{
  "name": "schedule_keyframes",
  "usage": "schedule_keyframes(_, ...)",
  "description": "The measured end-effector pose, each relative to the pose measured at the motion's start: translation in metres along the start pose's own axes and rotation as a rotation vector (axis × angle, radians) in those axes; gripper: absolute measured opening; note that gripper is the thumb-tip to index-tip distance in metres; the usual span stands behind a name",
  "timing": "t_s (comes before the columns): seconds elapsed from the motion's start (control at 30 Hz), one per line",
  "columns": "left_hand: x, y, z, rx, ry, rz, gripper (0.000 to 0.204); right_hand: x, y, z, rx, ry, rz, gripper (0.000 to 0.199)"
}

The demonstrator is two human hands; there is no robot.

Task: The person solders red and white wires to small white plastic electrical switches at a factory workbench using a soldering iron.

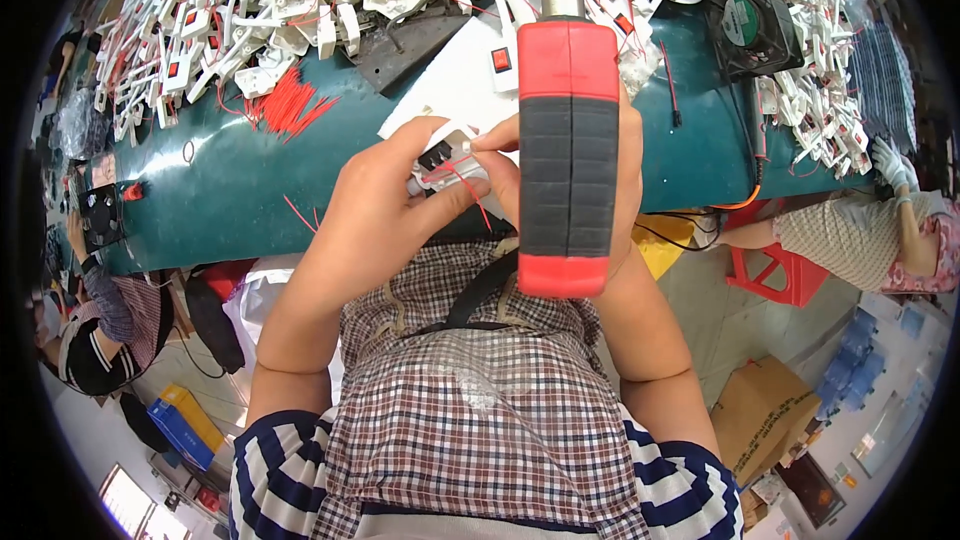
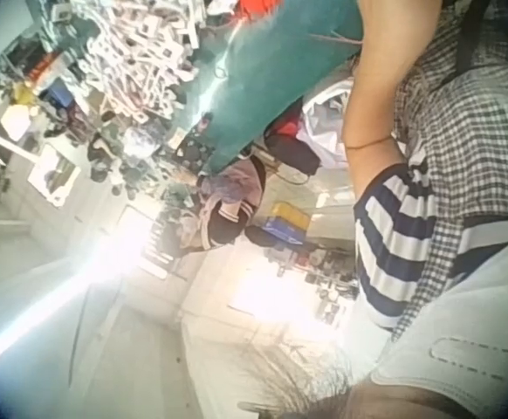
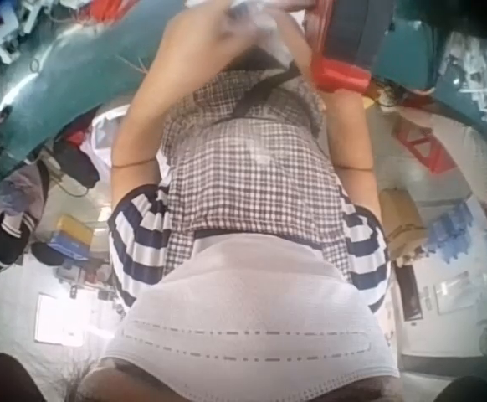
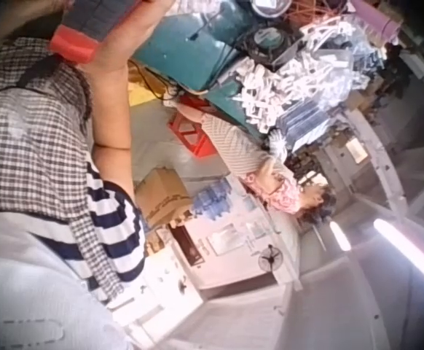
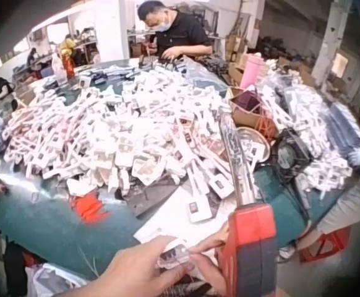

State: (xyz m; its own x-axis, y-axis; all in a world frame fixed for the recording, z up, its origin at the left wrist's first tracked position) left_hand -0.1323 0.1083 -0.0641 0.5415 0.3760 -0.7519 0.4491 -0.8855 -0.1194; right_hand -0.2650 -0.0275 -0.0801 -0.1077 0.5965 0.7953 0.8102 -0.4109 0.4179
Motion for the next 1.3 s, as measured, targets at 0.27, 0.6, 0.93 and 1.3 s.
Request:
schedule_keyframes(0.27,0.009,-0.010,-0.002,-0.086,-0.671,-0.244,0.034,0.006,-0.004,0.017,-0.154,0.018,0.092,0.016)
schedule_keyframes(0.6,0.024,-0.021,-0.005,-0.287,-0.578,-0.101,0.026,0.025,-0.002,0.039,-0.112,0.082,0.349,0.019)
schedule_keyframes(0.93,0.057,0.003,0.009,-0.488,-0.233,-0.016,0.024,0.045,-0.014,0.000,0.080,-0.013,0.447,0.046)
schedule_keyframes(1.3,0.056,0.010,0.019,-0.582,-0.183,-0.024,0.025,0.100,-0.055,-0.047,0.308,0.018,0.782,0.034)
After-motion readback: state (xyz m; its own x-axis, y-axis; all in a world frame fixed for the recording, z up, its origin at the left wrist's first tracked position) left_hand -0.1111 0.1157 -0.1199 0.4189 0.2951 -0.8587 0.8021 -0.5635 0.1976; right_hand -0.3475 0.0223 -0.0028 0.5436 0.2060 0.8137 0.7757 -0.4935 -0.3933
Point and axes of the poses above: each hand's wrist, its own y-axis towards the middle knuckle, its own z-axis out of the palm, x = y × z, the point moved 1 cm from there along y, towards the middle knuckle, and after that the axes turned 10 degrees about y, right-handed, at the moved point
